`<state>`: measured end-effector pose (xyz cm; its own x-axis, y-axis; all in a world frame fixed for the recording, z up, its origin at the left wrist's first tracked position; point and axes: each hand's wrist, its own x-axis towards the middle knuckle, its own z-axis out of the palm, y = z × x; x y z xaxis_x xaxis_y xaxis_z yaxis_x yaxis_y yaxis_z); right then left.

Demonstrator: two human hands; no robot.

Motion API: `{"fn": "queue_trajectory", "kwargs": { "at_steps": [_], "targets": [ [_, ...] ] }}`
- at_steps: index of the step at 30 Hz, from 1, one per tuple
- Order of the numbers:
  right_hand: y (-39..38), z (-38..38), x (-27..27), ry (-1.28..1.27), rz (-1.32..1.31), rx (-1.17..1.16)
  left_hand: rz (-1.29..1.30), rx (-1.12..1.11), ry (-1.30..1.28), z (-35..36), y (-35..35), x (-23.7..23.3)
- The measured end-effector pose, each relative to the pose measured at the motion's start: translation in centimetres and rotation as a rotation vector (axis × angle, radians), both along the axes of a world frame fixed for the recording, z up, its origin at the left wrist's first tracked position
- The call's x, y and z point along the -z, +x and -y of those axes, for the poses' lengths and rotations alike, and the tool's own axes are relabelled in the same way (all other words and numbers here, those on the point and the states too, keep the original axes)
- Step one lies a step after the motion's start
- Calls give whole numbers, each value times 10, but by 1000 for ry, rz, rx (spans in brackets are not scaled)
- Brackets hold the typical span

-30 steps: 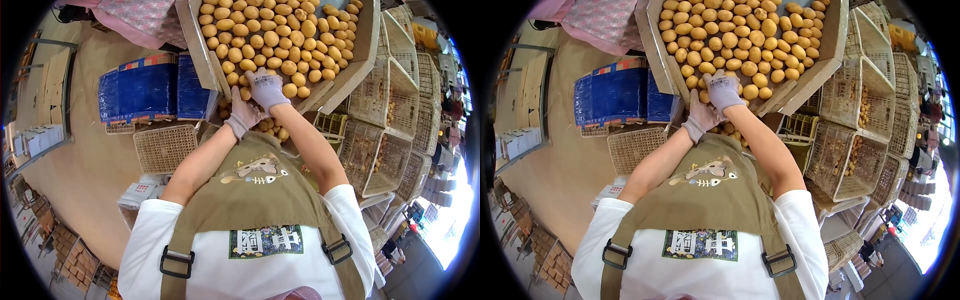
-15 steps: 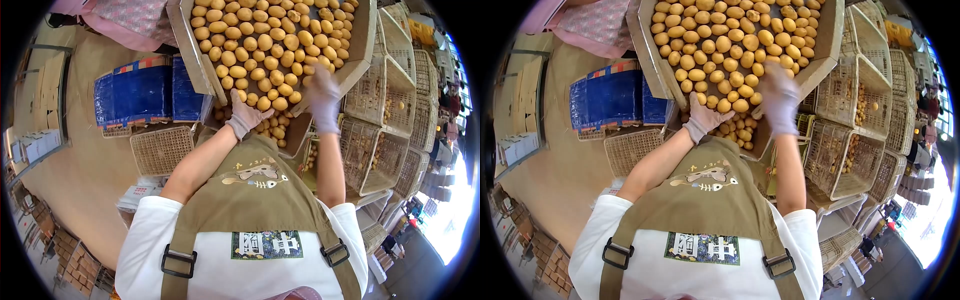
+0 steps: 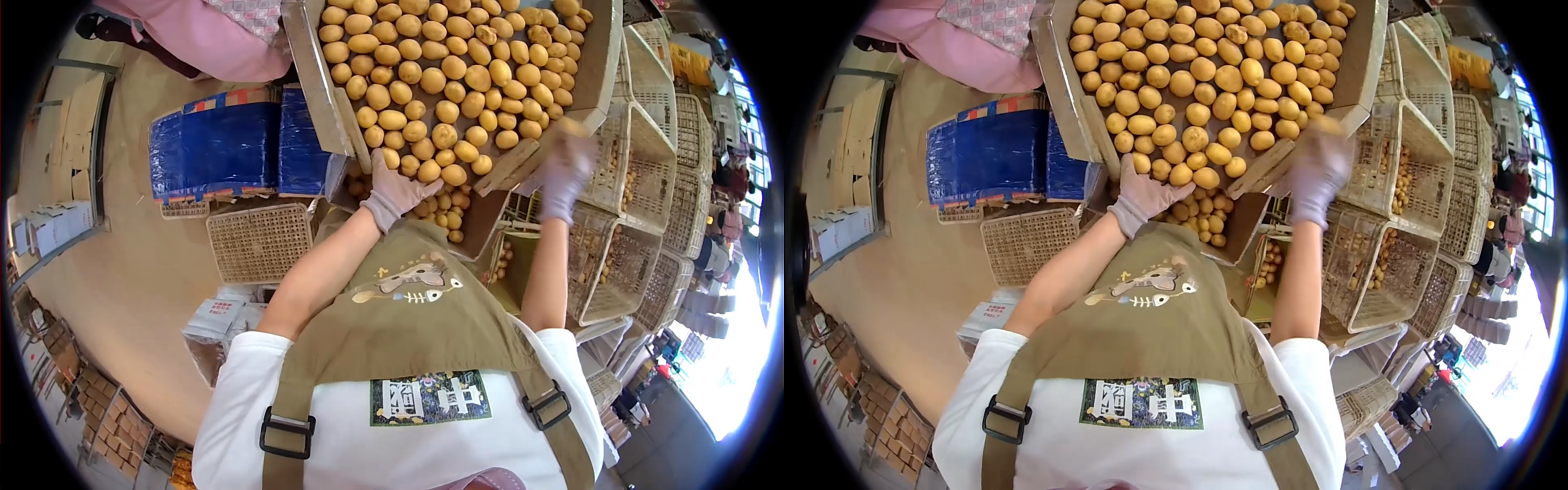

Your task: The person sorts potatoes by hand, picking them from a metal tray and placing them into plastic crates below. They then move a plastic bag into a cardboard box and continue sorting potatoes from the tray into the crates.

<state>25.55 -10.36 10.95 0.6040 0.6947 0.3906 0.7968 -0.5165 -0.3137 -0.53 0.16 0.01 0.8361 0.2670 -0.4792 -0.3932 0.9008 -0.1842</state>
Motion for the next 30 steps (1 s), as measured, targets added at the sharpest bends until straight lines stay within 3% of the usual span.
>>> {"fn": "queue_trajectory", "kwargs": {
  "at_steps": [1,3,5,7,9,10,14,17,20,22,24,26,28,30],
  "targets": [
    [15,24,-13,63,-134,316,-20,-6,-124,0,3,1],
    [19,33,-14,44,195,306,-13,-3,-73,0,8,2],
    [-10,15,-7,-53,27,-52,1,29,54,3,11,6],
    [-58,-23,-13,-243,100,-329,-11,57,61,1,11,2],
    [-54,-24,31,-595,-324,-279,22,46,-9,-3,6,1],
    [-49,-46,21,-608,-430,-146,8,44,-49,-3,5,0],
    [-19,-131,11,-179,-154,-155,-28,7,-139,0,0,3],
    [-13,-192,19,-687,-133,24,-20,0,-126,-2,-1,5],
    [-8,-185,15,-556,-265,-17,-11,20,-56,-2,-2,8],
    [-10,-150,23,-159,-280,-116,-4,21,-91,-2,-3,8],
    [-6,-115,5,-43,-47,-482,25,22,-102,-2,-4,12],
    [19,-87,-50,-295,283,-679,38,23,-76,-2,-2,13],
    [79,-70,-57,68,-107,-319,38,20,-63,-1,0,6],
    [125,-61,-81,-19,516,308,10,46,-44,-1,3,4]
  ]
}}
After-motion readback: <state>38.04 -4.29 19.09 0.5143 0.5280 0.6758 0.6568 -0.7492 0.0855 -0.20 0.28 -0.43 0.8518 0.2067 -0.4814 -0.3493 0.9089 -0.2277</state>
